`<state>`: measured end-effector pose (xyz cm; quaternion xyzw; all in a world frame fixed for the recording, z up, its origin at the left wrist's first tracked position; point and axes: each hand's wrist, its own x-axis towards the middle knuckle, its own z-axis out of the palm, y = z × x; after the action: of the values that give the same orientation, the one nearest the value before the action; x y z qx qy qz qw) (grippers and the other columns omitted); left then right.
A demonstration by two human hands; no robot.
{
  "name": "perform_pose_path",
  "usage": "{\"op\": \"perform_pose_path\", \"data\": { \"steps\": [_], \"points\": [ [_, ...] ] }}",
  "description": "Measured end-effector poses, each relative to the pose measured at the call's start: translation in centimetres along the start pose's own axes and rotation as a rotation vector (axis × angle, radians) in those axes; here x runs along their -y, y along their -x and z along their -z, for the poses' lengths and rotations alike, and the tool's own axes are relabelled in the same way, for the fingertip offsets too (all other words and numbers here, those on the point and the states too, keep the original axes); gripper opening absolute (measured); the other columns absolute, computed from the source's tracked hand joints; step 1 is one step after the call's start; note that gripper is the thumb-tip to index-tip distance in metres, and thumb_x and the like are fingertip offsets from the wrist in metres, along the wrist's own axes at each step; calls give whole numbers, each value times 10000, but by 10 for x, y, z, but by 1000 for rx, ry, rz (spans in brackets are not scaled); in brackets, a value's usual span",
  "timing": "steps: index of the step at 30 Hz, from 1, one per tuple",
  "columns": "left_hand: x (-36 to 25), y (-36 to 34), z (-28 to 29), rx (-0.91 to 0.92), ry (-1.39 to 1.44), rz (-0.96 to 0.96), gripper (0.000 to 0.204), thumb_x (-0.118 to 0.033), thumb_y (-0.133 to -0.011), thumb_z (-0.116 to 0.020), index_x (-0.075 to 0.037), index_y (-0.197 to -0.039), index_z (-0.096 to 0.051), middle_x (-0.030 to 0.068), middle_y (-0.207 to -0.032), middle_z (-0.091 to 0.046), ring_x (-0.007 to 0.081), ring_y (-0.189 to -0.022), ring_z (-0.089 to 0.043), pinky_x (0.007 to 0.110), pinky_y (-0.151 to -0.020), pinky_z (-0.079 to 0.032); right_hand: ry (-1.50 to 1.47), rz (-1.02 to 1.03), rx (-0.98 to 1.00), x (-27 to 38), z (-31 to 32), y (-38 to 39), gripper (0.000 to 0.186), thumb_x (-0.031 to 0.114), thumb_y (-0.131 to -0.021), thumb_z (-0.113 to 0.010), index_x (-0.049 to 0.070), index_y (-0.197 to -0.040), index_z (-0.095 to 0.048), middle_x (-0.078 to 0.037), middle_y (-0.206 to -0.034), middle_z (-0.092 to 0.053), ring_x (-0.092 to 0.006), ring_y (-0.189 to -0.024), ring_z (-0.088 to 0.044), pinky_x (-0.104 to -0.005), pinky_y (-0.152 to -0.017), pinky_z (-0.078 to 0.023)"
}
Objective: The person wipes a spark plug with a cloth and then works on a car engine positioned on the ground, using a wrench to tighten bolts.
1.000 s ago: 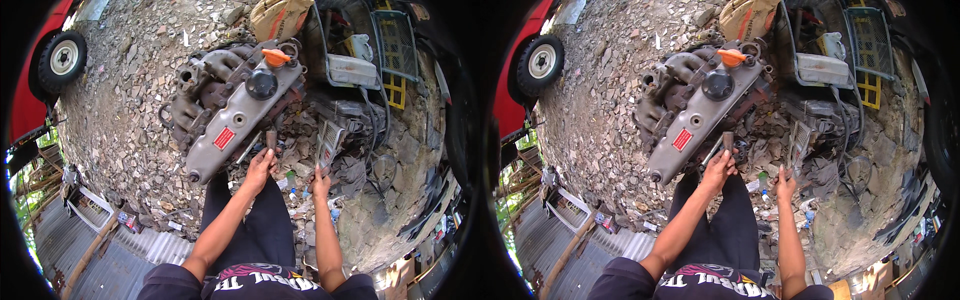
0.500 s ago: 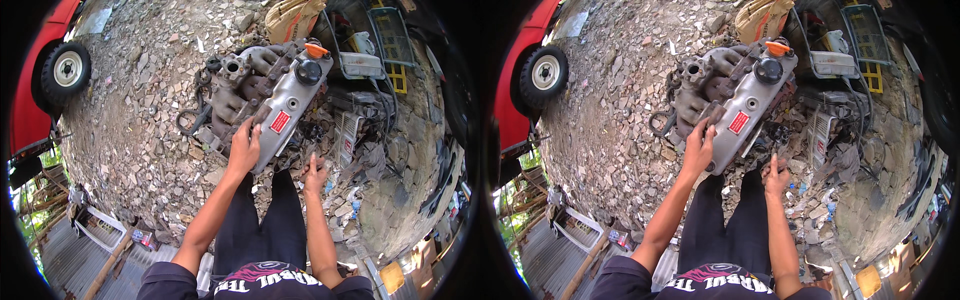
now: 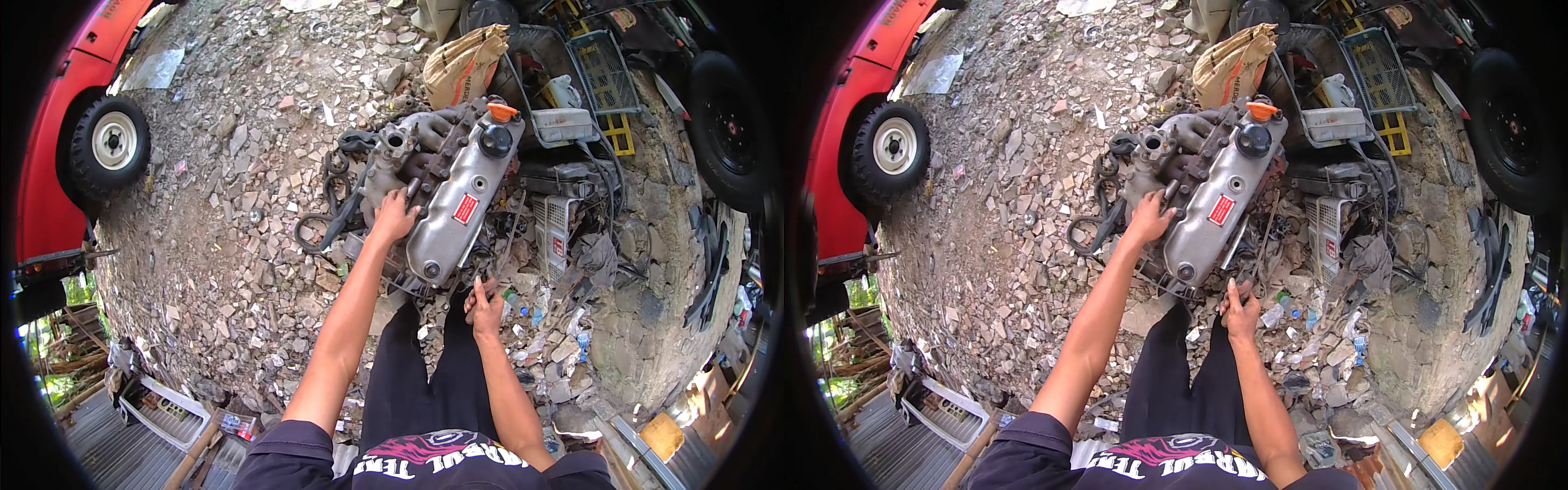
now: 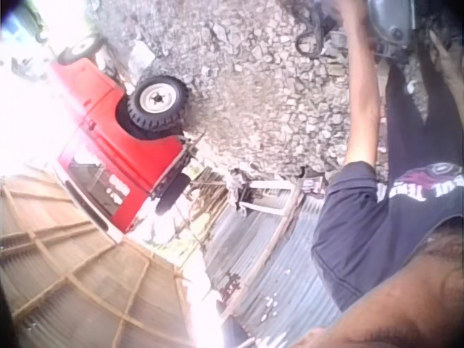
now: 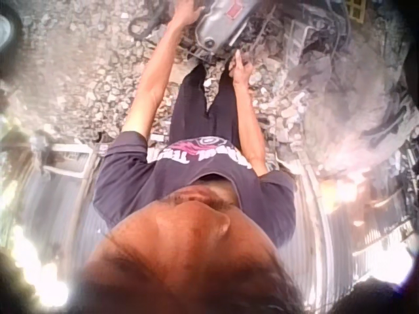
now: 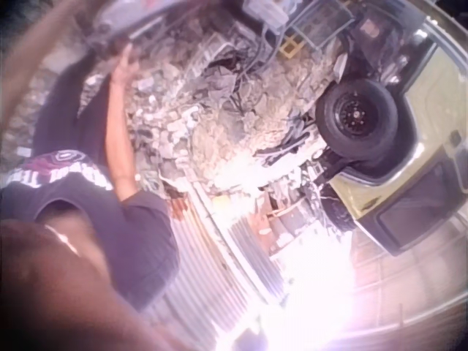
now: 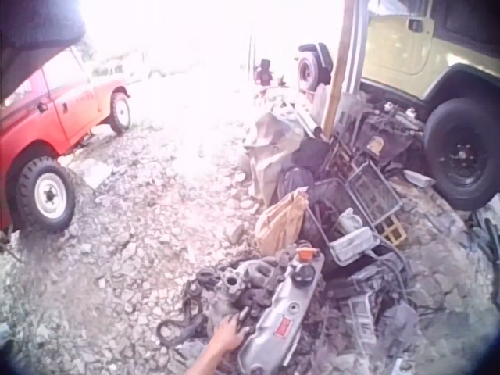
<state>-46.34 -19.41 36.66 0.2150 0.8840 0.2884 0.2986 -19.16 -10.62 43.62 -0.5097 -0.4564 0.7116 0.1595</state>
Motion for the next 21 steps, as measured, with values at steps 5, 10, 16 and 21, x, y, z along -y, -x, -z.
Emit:
{"op": "perform_pose_path", "data": {
  "steps": [5,10,16,21],
  "points": [
    [21,39,1,-137,219,-163,553,-294,-932,-655,11,-1371,-513,225,-1399,-522,381,-1318,-479,433,-1109,-373,84,52,70,9,-8,25,316,299,-961,-689,75,-784,-553,13,-648,-522,-85,-531,-502,-256,-491,-415],
    [-1,85,28,-32,17,-248,417,-277,-922,-653,-4,-1236,-620,210,-1289,-606,384,-1242,-539,438,-1062,-418,253,95,104,21,7,36,270,282,-970,-672,60,-870,-555,0,-655,-527,-108,-492,-520,-271,-427,-418],
    [-37,149,72,-101,167,-265,382,-279,-944,-645,-21,-1225,-645,193,-1206,-663,340,-1170,-609,419,-1005,-461,278,-37,108,57,23,57,302,322,-980,-649,46,-926,-537,-9,-641,-513,-130,-471,-518,-292,-407,-410],
    [-47,209,56,-98,455,-106,375,-271,-972,-627,36,-1187,-649,184,-1067,-712,257,-1025,-678,360,-909,-508,177,-160,140,105,22,109,408,465,-998,-573,70,-1083,-517,-24,-667,-526,-138,-485,-512,-277,-419,-400]
  ]
}}
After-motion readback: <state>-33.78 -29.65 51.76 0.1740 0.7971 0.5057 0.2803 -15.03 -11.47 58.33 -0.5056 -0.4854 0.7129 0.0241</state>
